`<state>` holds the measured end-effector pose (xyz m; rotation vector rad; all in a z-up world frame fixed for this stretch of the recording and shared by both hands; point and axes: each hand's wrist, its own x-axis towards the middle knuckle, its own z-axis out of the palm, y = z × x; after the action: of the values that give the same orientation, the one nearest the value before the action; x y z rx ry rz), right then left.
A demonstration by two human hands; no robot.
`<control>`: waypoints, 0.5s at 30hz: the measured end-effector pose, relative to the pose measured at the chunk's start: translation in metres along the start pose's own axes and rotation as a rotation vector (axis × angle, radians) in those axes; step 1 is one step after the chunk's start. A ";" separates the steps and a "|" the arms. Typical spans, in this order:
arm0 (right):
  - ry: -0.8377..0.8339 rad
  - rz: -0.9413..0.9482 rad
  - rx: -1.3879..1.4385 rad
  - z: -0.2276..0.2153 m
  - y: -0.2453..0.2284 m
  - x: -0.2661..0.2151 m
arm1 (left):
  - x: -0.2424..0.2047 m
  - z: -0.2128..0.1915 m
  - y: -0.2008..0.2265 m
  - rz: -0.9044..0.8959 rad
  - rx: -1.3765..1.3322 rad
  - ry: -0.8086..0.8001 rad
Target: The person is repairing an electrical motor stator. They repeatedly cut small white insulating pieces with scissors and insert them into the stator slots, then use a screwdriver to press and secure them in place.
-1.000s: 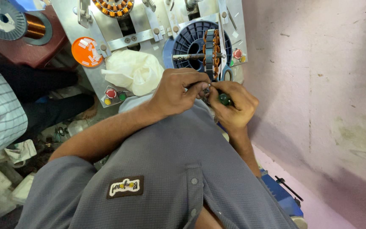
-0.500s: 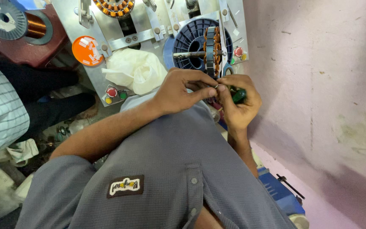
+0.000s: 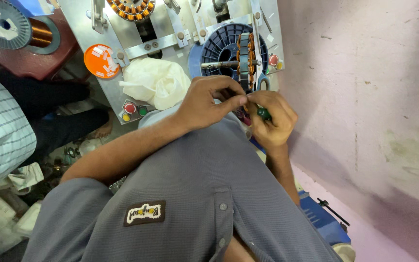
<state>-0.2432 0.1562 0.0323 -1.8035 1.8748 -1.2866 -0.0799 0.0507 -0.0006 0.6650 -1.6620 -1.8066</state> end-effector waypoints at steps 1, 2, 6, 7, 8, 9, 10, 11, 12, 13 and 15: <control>-0.015 -0.023 -0.019 0.000 -0.001 0.001 | 0.000 0.000 0.001 0.016 0.001 0.010; -0.030 -0.046 -0.037 0.000 -0.001 0.002 | 0.000 0.000 0.001 0.032 0.002 0.021; -0.080 0.004 0.017 -0.006 -0.002 0.006 | -0.002 -0.001 0.002 0.093 0.069 0.067; -0.090 0.028 0.032 -0.006 -0.002 0.007 | -0.002 -0.001 0.002 0.125 0.094 0.070; -0.099 0.051 0.044 -0.007 -0.002 0.008 | -0.003 -0.002 0.002 0.158 0.118 0.072; -0.094 0.065 0.039 -0.007 -0.003 0.007 | -0.003 -0.003 0.002 0.192 0.143 0.073; -0.089 0.080 0.034 -0.006 -0.002 0.007 | -0.003 -0.003 0.001 0.201 0.157 0.073; -0.084 0.094 0.028 -0.006 -0.002 0.007 | -0.003 -0.003 0.001 0.210 0.171 0.074; -0.080 0.077 0.012 -0.005 -0.002 0.006 | -0.002 -0.004 0.000 0.221 0.186 0.073; -0.076 0.060 -0.004 -0.004 -0.002 0.005 | -0.002 -0.003 0.000 0.220 0.186 0.076; -0.063 0.026 -0.025 -0.002 -0.003 0.004 | -0.003 -0.002 -0.001 0.215 0.183 0.080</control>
<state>-0.2433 0.1540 0.0370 -1.8039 1.8823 -1.1895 -0.0765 0.0511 -0.0016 0.6015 -1.7852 -1.4727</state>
